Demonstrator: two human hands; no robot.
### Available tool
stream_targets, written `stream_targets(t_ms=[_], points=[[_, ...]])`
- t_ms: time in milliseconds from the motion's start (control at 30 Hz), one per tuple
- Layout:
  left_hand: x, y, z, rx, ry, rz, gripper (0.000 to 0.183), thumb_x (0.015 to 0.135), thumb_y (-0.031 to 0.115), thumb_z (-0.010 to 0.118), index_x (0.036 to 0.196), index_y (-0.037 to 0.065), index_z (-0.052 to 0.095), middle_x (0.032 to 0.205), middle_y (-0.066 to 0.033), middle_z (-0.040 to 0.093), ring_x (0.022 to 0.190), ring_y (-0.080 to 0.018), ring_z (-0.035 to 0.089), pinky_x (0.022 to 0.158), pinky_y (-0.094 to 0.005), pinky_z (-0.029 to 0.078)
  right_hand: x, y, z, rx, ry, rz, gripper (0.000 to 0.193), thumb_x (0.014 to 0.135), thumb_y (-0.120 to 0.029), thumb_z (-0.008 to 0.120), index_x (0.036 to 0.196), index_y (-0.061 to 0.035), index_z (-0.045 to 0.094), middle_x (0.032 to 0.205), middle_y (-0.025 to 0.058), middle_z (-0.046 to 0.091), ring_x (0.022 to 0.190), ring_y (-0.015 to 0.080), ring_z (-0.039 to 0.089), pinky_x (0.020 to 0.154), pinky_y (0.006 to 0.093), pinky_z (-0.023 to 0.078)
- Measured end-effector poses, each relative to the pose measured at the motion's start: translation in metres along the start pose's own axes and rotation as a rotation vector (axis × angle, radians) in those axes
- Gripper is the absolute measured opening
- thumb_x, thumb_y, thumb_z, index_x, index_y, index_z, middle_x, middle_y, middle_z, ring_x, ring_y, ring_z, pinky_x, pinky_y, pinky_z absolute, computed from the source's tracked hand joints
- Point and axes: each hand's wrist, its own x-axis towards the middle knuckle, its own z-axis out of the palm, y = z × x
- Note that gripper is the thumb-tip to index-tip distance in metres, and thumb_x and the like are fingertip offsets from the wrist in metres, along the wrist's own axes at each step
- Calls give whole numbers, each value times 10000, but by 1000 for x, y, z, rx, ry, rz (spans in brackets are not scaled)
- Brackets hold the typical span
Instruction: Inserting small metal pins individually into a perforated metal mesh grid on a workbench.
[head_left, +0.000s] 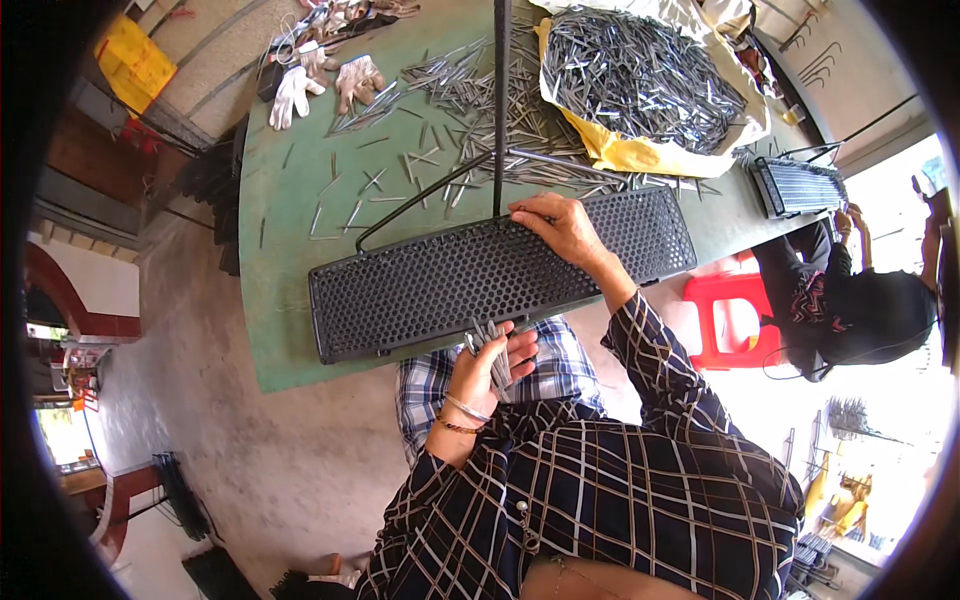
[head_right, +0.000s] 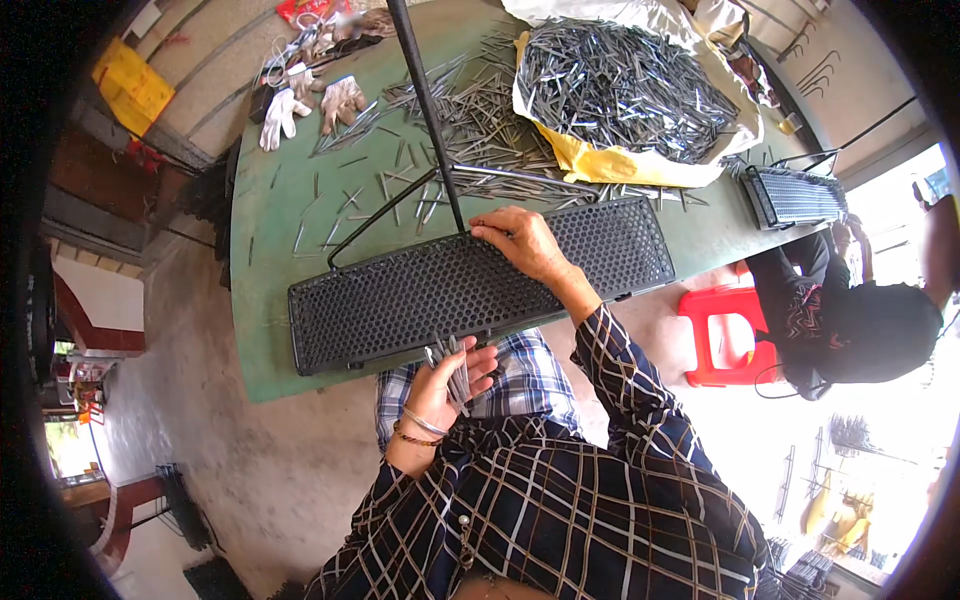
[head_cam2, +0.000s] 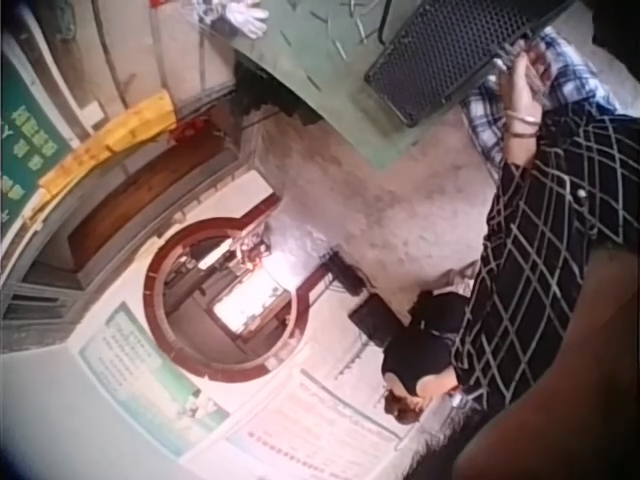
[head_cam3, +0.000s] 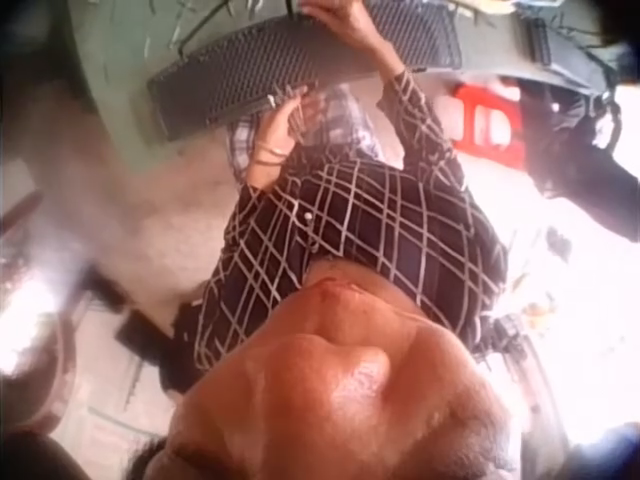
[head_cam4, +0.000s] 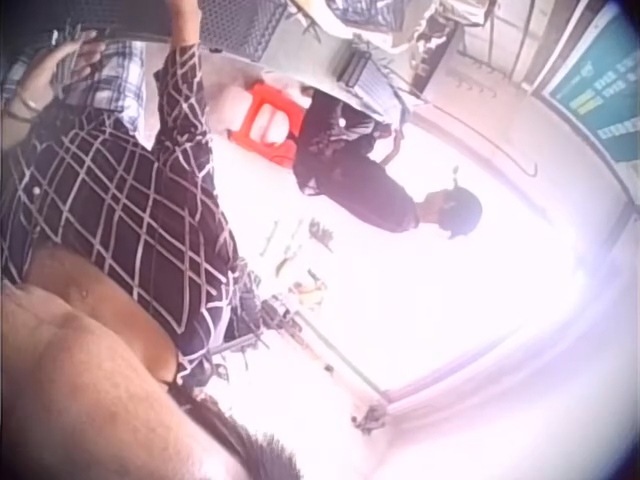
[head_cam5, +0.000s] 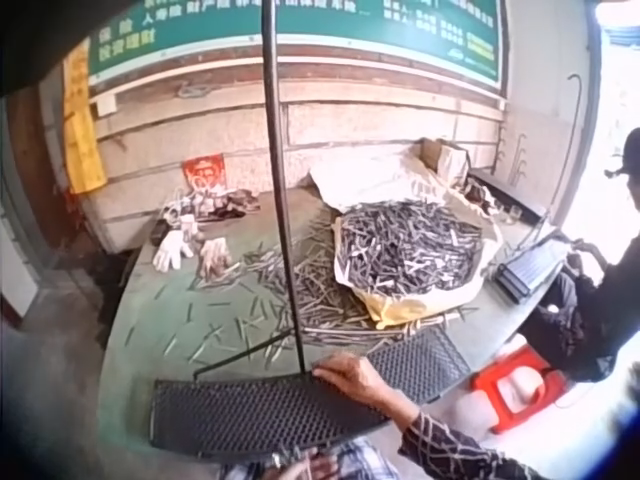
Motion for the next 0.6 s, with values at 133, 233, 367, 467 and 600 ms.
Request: stream_targets(t_ms=[133, 233, 367, 467, 600], points=[[0, 1, -2, 24, 8, -21, 293, 901, 147, 486, 1155, 2, 485, 1109, -213, 580, 964, -262, 608, 774, -352, 528, -3, -7, 4, 52, 22, 63, 207, 818, -126, 630, 993, -17, 643, 885, 129, 642, 814, 240, 618, 728, 320, 481], [-1, 0, -3, 36, -1, -23, 284, 898, 151, 496, 1134, -7, 498, 1102, -214, 584, 962, -261, 610, 771, -346, 528, -5, -9, 5, 60, 18, 105, 226, 814, -118, 630, 1018, -21, 633, 909, 130, 636, 823, 255, 617, 738, 321, 484], [-1, 2, 1, 59, -4, -44, 274, 895, 150, 509, 1103, -29, 517, 1095, -211, 588, 968, -260, 610, 779, -341, 528, -7, -5, 4, -89, 54, -62, 218, 796, -135, 634, 987, -31, 631, 913, 130, 626, 844, 296, 593, 755, 370, 478], [-2, 2, 1, 33, 4, -23, 262, 898, 131, 504, 1101, -35, 521, 1099, -208, 586, 976, -257, 607, 794, -340, 527, -9, -6, 5, -199, 74, -103, 220, 792, -114, 633, 990, -17, 630, 975, 137, 608, 896, 296, 582, 786, 361, 469], [-1, 2, 0, 74, -10, 22, 244, 903, 99, 497, 1106, -33, 525, 1110, -202, 582, 981, -242, 606, 807, -323, 527, -10, -15, 4, -254, 99, -113, 214, 792, -118, 633, 978, -11, 628, 978, 138, 598, 909, 304, 572, 794, 370, 461]])
